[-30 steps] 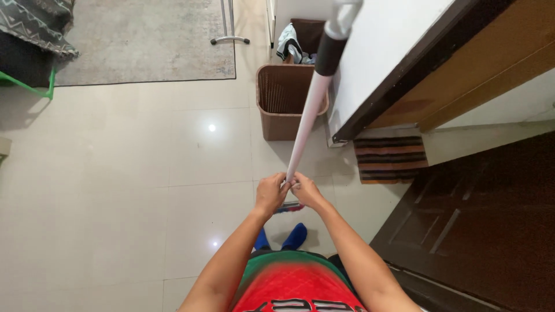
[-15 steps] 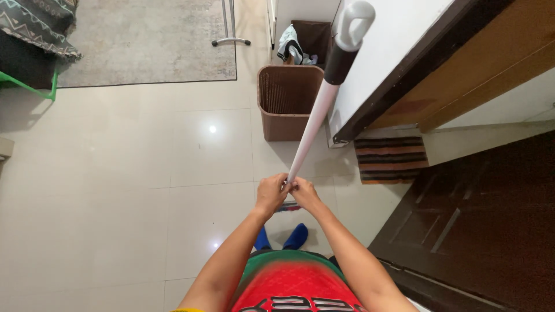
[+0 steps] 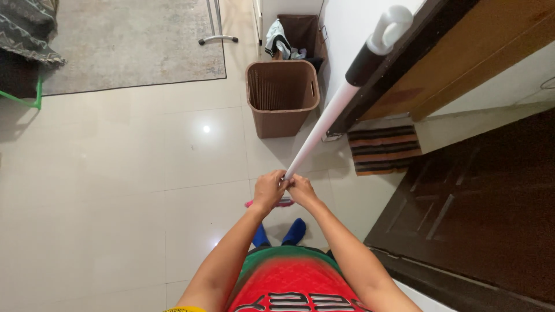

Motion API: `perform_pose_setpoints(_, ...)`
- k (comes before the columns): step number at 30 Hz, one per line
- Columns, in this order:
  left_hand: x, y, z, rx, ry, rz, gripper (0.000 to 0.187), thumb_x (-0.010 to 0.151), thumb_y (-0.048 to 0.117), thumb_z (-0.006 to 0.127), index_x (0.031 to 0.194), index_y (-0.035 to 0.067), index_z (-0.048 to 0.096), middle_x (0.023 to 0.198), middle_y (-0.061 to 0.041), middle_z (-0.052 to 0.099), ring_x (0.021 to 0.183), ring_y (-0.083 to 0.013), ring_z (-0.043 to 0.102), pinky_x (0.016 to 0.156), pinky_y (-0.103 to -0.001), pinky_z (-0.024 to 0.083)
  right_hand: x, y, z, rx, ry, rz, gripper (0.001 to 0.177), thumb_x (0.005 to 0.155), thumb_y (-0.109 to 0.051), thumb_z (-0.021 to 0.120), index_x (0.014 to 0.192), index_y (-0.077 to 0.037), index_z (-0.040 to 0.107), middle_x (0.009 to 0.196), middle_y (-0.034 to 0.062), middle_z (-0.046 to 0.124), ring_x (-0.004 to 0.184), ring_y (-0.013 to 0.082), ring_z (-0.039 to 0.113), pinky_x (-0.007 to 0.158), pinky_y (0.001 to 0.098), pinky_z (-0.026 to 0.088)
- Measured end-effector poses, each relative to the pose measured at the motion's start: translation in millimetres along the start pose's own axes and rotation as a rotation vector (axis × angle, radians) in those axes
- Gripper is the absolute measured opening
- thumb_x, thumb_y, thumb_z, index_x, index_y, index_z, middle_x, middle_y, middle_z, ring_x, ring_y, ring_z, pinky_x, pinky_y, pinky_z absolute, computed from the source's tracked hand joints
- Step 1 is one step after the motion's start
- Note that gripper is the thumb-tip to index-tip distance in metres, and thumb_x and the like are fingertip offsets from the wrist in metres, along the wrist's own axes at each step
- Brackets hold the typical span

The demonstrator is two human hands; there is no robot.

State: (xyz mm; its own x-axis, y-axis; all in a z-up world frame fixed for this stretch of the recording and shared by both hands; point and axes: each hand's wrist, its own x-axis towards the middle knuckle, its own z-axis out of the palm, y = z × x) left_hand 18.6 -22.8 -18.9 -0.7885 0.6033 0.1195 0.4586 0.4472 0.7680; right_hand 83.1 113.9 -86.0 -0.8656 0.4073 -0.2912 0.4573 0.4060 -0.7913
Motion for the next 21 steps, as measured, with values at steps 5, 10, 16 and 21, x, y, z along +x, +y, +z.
perform_pose_setpoints(5, 1, 2, 1, 0.055, 0.012, 0.023, 0.025, 0.091, 0.034, 0.074, 0.097, 0.01, 0.073, 0.083, -0.013, 0.072, 0.073, -0.0363, 0.068, 0.067, -0.048, 0.052, 6, 4, -9, -0.044, -0.051, -0.036, 0.032, 0.086, -0.012, 0.063, 0.118, -0.011, 0.065, 0.111, 0.0206, 0.07, 0.108, 0.0388, 0.066, 0.091, 0.0463, 0.052)
perform_pose_setpoints(10, 0, -6, 4, 0.048, 0.013, 0.034, 0.023, 0.091, 0.031, 0.072, 0.096, 0.009, 0.071, 0.084, -0.013, 0.071, 0.072, -0.0356, 0.068, 0.065, -0.048, 0.052, 18, -17, -31, -0.11, 0.135, -0.42, 0.092, 0.074, 0.009, 0.056, 0.158, -0.007, 0.021, 0.164, 0.0288, 0.02, 0.149, 0.0455, 0.027, 0.12, 0.045, 0.03)
perform_pose_setpoints(16, 5, 2, 0, 0.036, -0.041, -0.035, 0.024, 0.094, 0.032, 0.072, 0.093, 0.008, 0.068, 0.082, -0.014, 0.069, 0.07, -0.0348, 0.068, 0.064, -0.049, 0.051, 10, -61, -68, -0.069, 0.395, -0.47, 0.083, 0.086, 0.013, 0.051, 0.163, -0.01, 0.029, 0.165, 0.0294, 0.026, 0.148, 0.0462, 0.032, 0.118, 0.045, 0.035)
perform_pose_setpoints(21, 7, -1, 15, 0.077, -0.076, 0.007, 0.022, 0.093, 0.03, 0.071, 0.096, 0.009, 0.068, 0.083, -0.013, 0.07, 0.071, -0.037, 0.066, 0.066, -0.05, 0.051, -2, -15, -46, 0.013, 0.073, -0.22, 0.06, 0.081, 0.009, 0.048, 0.136, -0.009, 0.062, 0.132, 0.0163, 0.066, 0.114, 0.0332, 0.069, 0.096, 0.0403, 0.056)
